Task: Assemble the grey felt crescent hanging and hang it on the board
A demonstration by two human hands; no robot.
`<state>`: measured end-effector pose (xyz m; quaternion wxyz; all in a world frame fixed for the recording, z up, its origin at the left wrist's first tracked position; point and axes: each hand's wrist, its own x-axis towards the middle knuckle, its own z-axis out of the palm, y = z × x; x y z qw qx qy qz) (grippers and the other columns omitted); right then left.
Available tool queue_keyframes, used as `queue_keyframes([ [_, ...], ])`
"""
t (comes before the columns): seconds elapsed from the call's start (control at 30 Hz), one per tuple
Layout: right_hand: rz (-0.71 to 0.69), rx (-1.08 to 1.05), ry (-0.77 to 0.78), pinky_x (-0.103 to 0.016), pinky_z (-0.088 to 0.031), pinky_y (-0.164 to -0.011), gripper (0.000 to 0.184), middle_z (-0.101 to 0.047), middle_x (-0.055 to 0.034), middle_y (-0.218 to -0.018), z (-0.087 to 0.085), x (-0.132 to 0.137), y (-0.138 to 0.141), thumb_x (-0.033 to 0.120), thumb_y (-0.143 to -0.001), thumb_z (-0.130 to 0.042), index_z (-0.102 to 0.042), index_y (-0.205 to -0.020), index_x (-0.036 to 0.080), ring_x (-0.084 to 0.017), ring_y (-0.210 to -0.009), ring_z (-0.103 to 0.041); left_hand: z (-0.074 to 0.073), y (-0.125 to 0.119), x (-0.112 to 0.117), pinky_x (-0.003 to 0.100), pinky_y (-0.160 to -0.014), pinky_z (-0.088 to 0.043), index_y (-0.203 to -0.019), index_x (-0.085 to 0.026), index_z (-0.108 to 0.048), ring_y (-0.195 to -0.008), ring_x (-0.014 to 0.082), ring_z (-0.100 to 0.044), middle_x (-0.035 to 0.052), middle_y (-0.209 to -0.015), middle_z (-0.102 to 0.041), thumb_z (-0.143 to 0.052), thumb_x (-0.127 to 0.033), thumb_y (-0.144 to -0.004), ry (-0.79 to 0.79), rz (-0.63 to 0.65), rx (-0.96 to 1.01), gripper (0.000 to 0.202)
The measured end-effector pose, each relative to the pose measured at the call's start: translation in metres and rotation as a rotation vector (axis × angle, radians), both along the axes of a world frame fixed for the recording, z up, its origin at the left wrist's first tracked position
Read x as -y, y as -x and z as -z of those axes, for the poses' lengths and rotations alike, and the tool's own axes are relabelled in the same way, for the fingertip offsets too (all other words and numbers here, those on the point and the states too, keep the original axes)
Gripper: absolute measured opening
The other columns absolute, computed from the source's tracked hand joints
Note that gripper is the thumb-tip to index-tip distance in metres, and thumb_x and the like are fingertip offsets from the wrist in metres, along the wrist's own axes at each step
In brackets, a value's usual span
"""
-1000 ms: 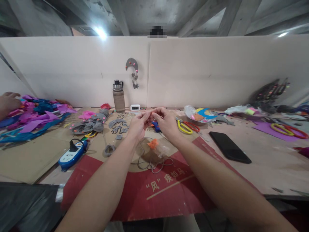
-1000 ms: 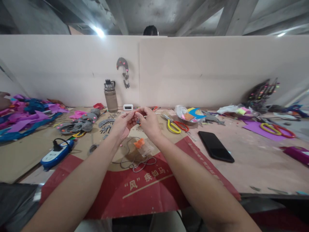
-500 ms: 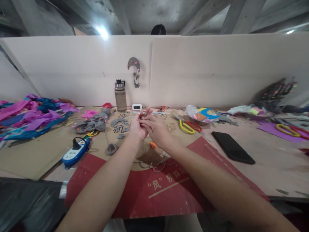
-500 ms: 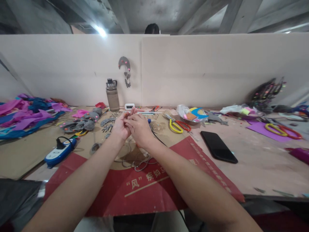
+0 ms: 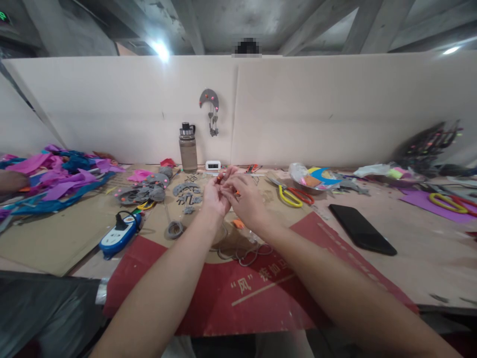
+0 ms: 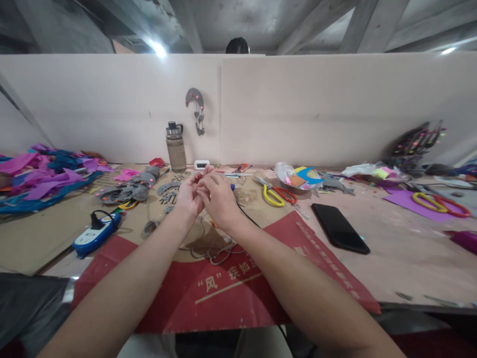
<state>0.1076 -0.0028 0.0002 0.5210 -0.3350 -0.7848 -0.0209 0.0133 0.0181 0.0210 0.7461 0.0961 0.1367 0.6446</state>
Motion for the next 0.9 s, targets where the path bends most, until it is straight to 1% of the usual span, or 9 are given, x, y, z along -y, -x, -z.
queue_keyframes([
  [0.1, 0.043, 0.008, -0.055, -0.041, -0.044, -0.087, 0.012, -0.059, -0.0067, -0.09, 0.0, -0.001, -0.002, 0.024, -0.084, -0.059, -0.067, -0.076, 0.022, -0.023, -0.095, -0.051, 0.001, -0.002, 0.0, 0.021, -0.065, -0.055, -0.087, -0.011, -0.061, -0.083, 0.016, -0.068, 0.0122, -0.092, -0.07, -0.036, -0.014, -0.089, -0.001, 0.007, -0.016, 0.026],
  [0.27, -0.007, 0.031, -0.04, -0.042, -0.043, -0.088, 0.024, -0.063, -0.0068, -0.091, -0.002, 0.002, -0.002, 0.026, -0.09, -0.05, -0.072, -0.08, 0.023, -0.023, -0.094, -0.052, 0.002, -0.002, 0.001, 0.017, -0.062, -0.054, -0.094, -0.008, -0.061, -0.077, 0.0133, -0.068, 0.0124, -0.086, -0.069, -0.035, -0.01, -0.087, -0.004, 0.056, 0.001, 0.027],
  [0.4, -0.084, -0.093, 0.005, -0.042, -0.044, -0.094, 0.027, -0.064, -0.0063, -0.099, -0.006, 0.004, -0.004, 0.027, -0.094, -0.043, -0.07, -0.093, 0.023, -0.021, -0.102, -0.055, 0.0, 0.001, 0.002, 0.014, -0.054, -0.051, -0.1, -0.008, -0.062, -0.066, 0.0107, -0.067, 0.0097, -0.078, -0.069, -0.034, -0.006, -0.085, -0.015, 0.038, 0.016, 0.031],
  [0.5, 0.0, -0.213, -0.034, -0.042, -0.04, -0.102, 0.031, -0.06, -0.0082, -0.117, -0.01, 0.002, -0.009, 0.032, -0.096, -0.038, -0.062, -0.112, 0.021, -0.02, -0.116, -0.051, 0.001, -0.005, 0.004, 0.018, -0.06, -0.054, -0.098, -0.006, -0.063, -0.063, 0.012, -0.066, 0.0088, -0.071, -0.068, -0.035, -0.006, -0.084, -0.023, 0.018, 0.011, 0.032],
  [0.6, 0.098, -0.182, -0.04, -0.048, -0.031, -0.111, 0.045, -0.043, -0.0092, -0.143, -0.014, -0.005, -0.013, 0.041, -0.097, -0.03, -0.041, -0.138, 0.023, -0.022, -0.135, -0.035, 0.006, -0.02, 0.008, 0.023, -0.072, -0.054, -0.097, -0.006, -0.065, -0.069, 0.0147, -0.068, 0.0096, -0.072, -0.07, -0.038, -0.008, -0.084, 0.034, 0.062, -0.089, 0.03],
  [0.67, 0.119, -0.087, 0.001, -0.051, -0.025, -0.113, 0.055, -0.03, -0.0088, -0.152, -0.015, -0.011, -0.014, 0.048, -0.096, -0.026, -0.026, -0.146, 0.024, -0.024, -0.142, -0.022, 0.009, -0.031, 0.014, 0.026, -0.081, -0.052, -0.102, -0.009, -0.066, -0.08, 0.0166, -0.069, 0.0095, -0.081, -0.072, -0.041, -0.013, -0.085, 0.055, 0.134, -0.152, 0.03],
  [0.73, 0.124, 0.038, 0.048, -0.054, -0.021, -0.114, 0.062, -0.029, -0.0095, -0.152, -0.014, -0.016, -0.015, 0.054, -0.095, -0.024, -0.021, -0.149, 0.023, -0.026, -0.143, -0.02, 0.01, -0.039, 0.021, 0.032, -0.093, -0.048, -0.111, -0.014, -0.065, -0.098, 0.0203, -0.066, 0.0091, -0.098, -0.072, -0.042, -0.023, -0.088, -0.027, 0.195, -0.151, 0.033],
  [0.8, 0.129, 0.14, 0.081, -0.056, -0.016, -0.115, 0.065, -0.031, -0.0097, -0.151, -0.014, -0.018, -0.015, 0.057, -0.094, -0.023, -0.021, -0.149, 0.024, -0.028, -0.143, -0.021, 0.009, -0.042, 0.026, 0.038, -0.102, -0.041, -0.119, -0.019, -0.061, -0.114, 0.023, -0.059, 0.0077, -0.114, -0.068, -0.041, -0.035, -0.09, -0.162, 0.231, -0.113, 0.039],
  [0.9, 0.128, 0.205, 0.1, -0.057, -0.009, -0.115, 0.065, -0.03, -0.0068, -0.152, -0.014, -0.014, -0.014, 0.057, -0.093, -0.025, -0.02, -0.15, 0.027, -0.029, -0.143, -0.019, 0.004, -0.036, 0.03, 0.043, -0.106, -0.036, -0.126, -0.022, -0.056, -0.124, 0.0259, -0.051, 0.0073, -0.126, -0.062, -0.039, -0.049, -0.089, -0.287, 0.26, -0.085, 0.049],
])
